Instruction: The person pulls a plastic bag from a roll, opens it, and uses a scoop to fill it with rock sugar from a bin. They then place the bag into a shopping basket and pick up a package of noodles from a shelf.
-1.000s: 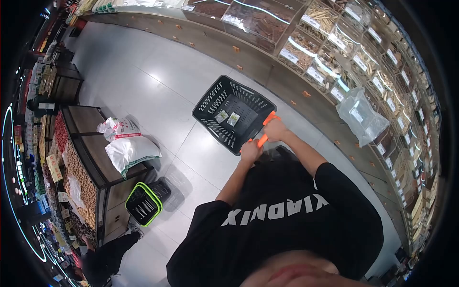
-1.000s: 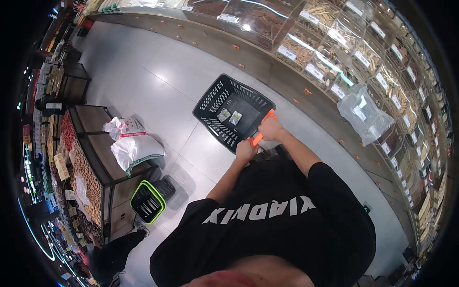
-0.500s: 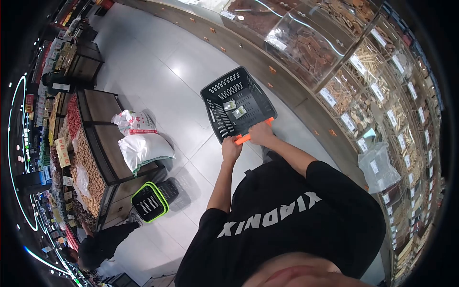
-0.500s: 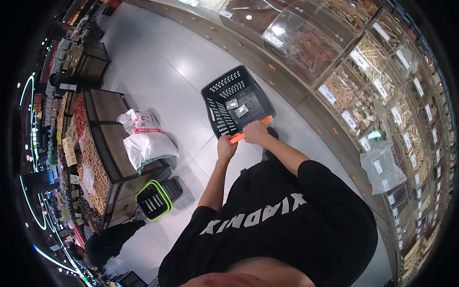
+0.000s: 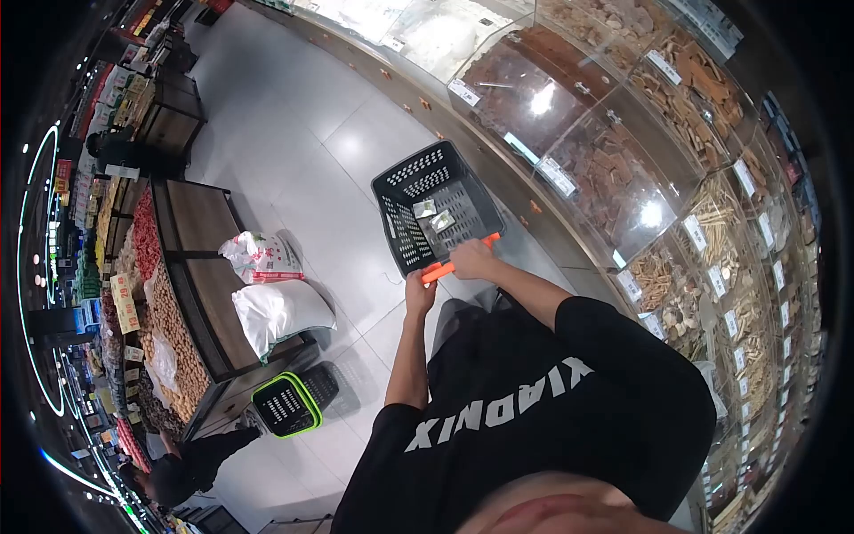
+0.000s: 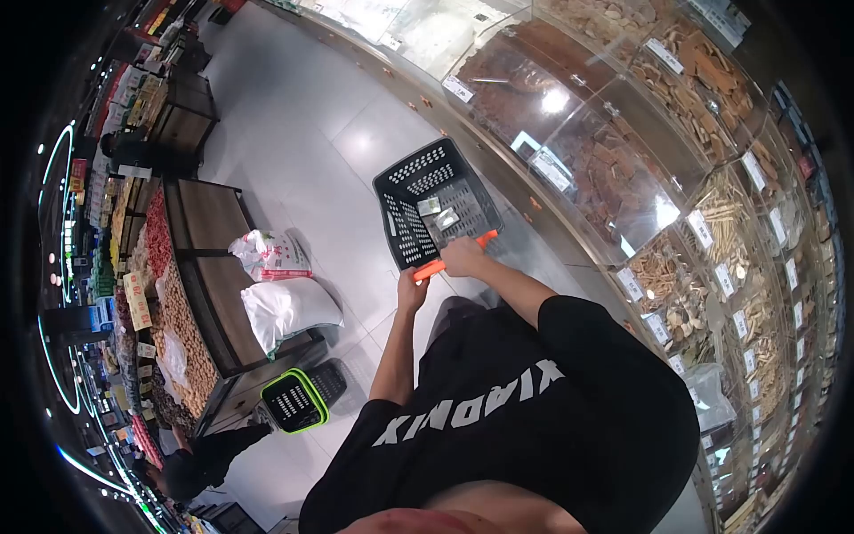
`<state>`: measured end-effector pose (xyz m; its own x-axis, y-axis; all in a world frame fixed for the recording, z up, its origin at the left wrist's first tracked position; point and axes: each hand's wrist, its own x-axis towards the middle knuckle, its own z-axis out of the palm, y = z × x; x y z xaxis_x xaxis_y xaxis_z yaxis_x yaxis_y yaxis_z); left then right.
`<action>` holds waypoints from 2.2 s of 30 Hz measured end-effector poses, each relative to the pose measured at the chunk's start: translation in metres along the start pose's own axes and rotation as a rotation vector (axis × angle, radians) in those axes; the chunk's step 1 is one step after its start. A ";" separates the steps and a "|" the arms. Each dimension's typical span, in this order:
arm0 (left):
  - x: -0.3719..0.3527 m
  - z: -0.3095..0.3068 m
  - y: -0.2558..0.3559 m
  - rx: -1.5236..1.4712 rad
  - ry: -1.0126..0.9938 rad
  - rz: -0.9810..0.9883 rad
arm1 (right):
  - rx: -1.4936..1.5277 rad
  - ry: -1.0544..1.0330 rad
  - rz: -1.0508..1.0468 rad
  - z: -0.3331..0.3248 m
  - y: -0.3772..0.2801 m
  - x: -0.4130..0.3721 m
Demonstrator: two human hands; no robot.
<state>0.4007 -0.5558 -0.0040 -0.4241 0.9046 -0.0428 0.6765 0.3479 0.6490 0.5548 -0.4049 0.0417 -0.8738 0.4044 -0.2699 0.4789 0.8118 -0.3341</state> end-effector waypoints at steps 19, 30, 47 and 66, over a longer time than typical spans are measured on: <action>0.307 -0.078 -0.056 0.069 -0.406 -0.202 | -0.132 -0.039 -0.004 -0.124 0.077 0.273; 0.463 -0.130 -0.108 0.031 -0.430 -0.224 | -0.091 -0.066 0.001 -0.195 0.106 0.422; 0.726 -0.206 -0.091 0.376 -0.161 -0.062 | 0.101 0.409 -0.022 -0.283 0.183 0.621; 0.852 -0.187 -0.005 -0.074 -0.322 0.289 | 1.199 0.434 1.141 -0.180 0.245 0.465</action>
<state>-0.0769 0.1668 0.0983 -0.0063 0.9969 -0.0784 0.6901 0.0611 0.7211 0.2504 0.0577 -0.0029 0.0701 0.7518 -0.6556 0.4425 -0.6124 -0.6550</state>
